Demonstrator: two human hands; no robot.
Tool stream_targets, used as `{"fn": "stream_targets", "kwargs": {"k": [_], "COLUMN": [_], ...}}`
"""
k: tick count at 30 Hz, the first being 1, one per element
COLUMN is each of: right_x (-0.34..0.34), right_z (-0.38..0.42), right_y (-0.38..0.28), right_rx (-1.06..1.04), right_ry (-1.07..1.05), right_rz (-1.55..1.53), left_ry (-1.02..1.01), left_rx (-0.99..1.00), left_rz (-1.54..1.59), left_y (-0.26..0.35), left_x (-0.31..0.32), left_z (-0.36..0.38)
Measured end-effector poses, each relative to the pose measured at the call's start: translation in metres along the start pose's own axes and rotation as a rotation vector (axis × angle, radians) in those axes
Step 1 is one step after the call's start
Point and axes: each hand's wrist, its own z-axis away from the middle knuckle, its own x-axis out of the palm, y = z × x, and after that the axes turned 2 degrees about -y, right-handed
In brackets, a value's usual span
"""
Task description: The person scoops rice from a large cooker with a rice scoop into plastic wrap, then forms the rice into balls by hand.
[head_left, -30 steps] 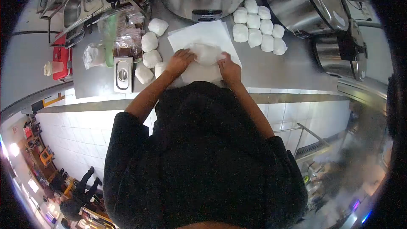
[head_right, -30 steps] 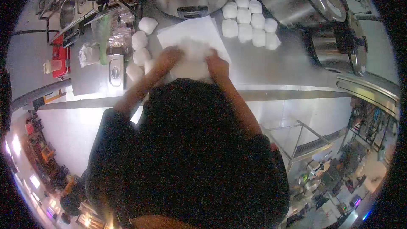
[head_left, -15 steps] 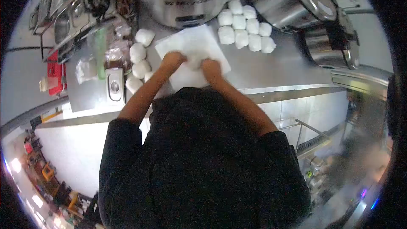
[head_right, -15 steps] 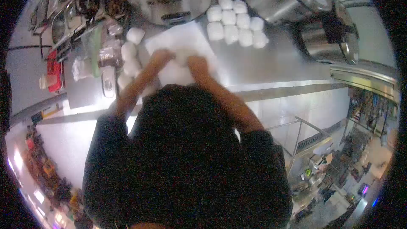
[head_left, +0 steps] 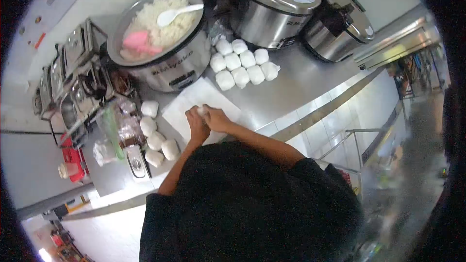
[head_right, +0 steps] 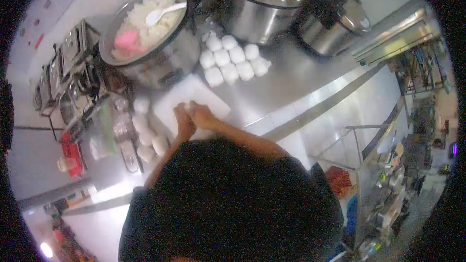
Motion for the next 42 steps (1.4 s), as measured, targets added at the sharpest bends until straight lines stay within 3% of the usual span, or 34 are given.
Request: {"fn": "stream_targets", "kwargs": {"k": [1,4,6,7,9,10,11,12,14,15,16,17,18,19,22,23,24,26,29,30,31,32,33,34,36,38,42], "right_x": [-0.004,-0.036,-0.074,-0.089,-0.114,-0.124,-0.124,-0.132,-0.158,-0.18,-0.206,-0.23,-0.253,-0.274,-0.313,-0.312,-0.299,-0.266,-0.265,-0.276,-0.284,-0.282,-0.271,-0.254,-0.219,-0.19,-0.195], "right_z": [0.008,0.012,0.008,0.008,0.014,0.013,0.007,0.004,0.007,0.013,0.017,0.017,0.013,0.002,-0.04,-0.055,-0.07,-0.1,-0.098,-0.088,-0.077,-0.07,-0.068,-0.066,-0.059,-0.058,-0.062], "right_y": [-0.012,-0.075,-0.1,-0.105,-0.112,-0.11,-0.097,-0.088,-0.066,-0.055,-0.045,-0.036,-0.026,-0.002,0.087,0.121,0.155,0.22,0.208,0.174,0.134,0.114,0.118,0.129,0.157,0.174,0.167], "right_rx": [-0.061,-0.343,-0.313,-0.282,-0.24,-0.206,-0.357,-0.361,-0.158,-0.21,-0.26,-0.069,0.12,0.178,0.501,0.59,0.616,0.558,0.661,0.656,0.63,0.602,0.597,0.711,0.821,0.503,0.578], "right_ry": [0.133,0.637,0.669,0.677,0.611,0.537,0.675,0.683,0.265,0.279,0.29,0.431,0.568,0.75,0.924,0.94,0.926,0.898,0.808,0.798,0.863,0.918,0.908,0.669,0.428,0.817,0.871], "right_rz": [-0.048,0.05,-0.163,-0.368,-0.439,-0.501,-0.389,-0.395,-0.684,-0.405,-0.123,-0.041,0.043,0.097,0.179,0.214,0.29,0.585,0.904,0.905,0.691,0.476,0.478,0.531,0.582,0.478,0.375], "left_ry": [0.054,-0.017,-0.135,-0.069,-0.008,-0.039,-0.074,-0.079,-0.19,-0.194,-0.451,-0.691,-0.68,-0.666,-0.559,-0.463,-0.432,-0.449,-0.452,-0.45,-0.407,-0.364,-0.362,-0.36,-0.363,-0.423,-0.444], "left_rx": [-0.035,0.022,0.143,0.199,0.25,0.319,0.39,0.397,0.34,0.338,0.181,0.022,0.022,-0.074,-0.3,-0.42,-0.418,-0.509,-0.7,-0.711,-0.719,-0.727,-0.737,-0.783,-0.825,-0.67,-0.469], "left_rz": [0.301,0.638,0.766,0.706,0.643,0.852,1.061,1.053,0.875,0.871,0.706,0.526,0.522,0.575,0.575,0.515,0.434,0.378,0.436,0.436,0.381,0.326,0.328,0.338,0.354,0.244,0.098], "left_y": [0.005,0.021,0.075,0.107,0.136,0.141,0.144,0.146,0.15,0.156,0.164,0.168,0.167,0.164,0.133,0.117,0.104,0.068,0.036,0.042,0.052,0.059,0.056,0.05,0.048,0.047,0.021], "left_x": [-0.004,-0.014,-0.083,-0.121,-0.149,-0.152,-0.155,-0.158,-0.163,-0.174,-0.19,-0.202,-0.209,-0.216,-0.215,-0.211,-0.21,-0.2,-0.192,-0.196,-0.203,-0.206,-0.203,-0.198,-0.195,-0.194,-0.185], "left_z": [-0.004,-0.019,-0.046,-0.057,-0.066,-0.071,-0.077,-0.08,-0.075,-0.073,-0.072,-0.072,-0.071,-0.065,-0.038,-0.029,-0.021,0.009,0.045,0.047,0.046,0.047,0.052,0.057,0.059,0.051,0.058]}}
